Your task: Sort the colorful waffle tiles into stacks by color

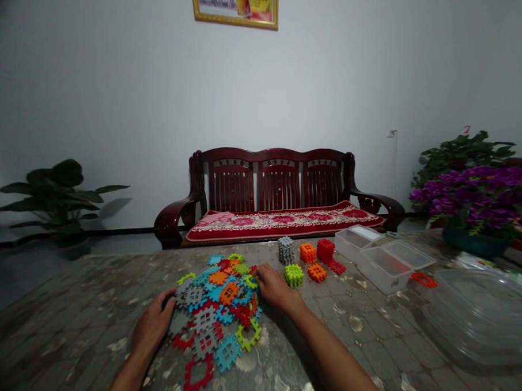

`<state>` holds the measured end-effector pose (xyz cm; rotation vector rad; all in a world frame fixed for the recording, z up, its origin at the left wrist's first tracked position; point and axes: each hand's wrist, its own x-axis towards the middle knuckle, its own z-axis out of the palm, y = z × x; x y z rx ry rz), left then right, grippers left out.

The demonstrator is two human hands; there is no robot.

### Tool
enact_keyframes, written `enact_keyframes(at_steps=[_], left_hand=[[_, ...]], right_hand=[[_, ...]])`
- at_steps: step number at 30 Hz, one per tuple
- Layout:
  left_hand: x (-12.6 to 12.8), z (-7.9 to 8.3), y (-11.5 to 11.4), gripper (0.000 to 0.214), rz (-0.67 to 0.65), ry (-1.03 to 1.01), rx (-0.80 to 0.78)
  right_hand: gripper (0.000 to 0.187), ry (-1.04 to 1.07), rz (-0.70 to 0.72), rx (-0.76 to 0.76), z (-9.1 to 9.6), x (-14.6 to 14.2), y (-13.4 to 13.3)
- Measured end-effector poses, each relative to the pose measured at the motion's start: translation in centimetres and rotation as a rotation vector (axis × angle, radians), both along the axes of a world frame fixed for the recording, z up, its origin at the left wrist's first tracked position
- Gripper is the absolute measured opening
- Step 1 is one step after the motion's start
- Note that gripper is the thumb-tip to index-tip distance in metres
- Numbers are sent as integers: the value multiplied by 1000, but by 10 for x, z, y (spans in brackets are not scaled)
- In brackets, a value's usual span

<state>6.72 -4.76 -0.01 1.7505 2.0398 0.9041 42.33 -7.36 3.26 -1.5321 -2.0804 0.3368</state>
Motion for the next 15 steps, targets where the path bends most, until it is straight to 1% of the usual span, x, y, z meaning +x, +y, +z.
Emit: enact_keyframes(at_steps=[3,8,11,15], left_hand=[[1,1,-1,41,0,4,8],[3,3,-2,40,22,6,12],[3,5,-3,41,15,3,-1],[3,4,-2,40,11,-1,11]], right_hand=[[36,56,-13,-37,1,-2,2],[62,80,36,-134,12,-7,-2],[63,93,44,-161,16,-12,-6],[65,97,-20,-119,15,-17,-9]])
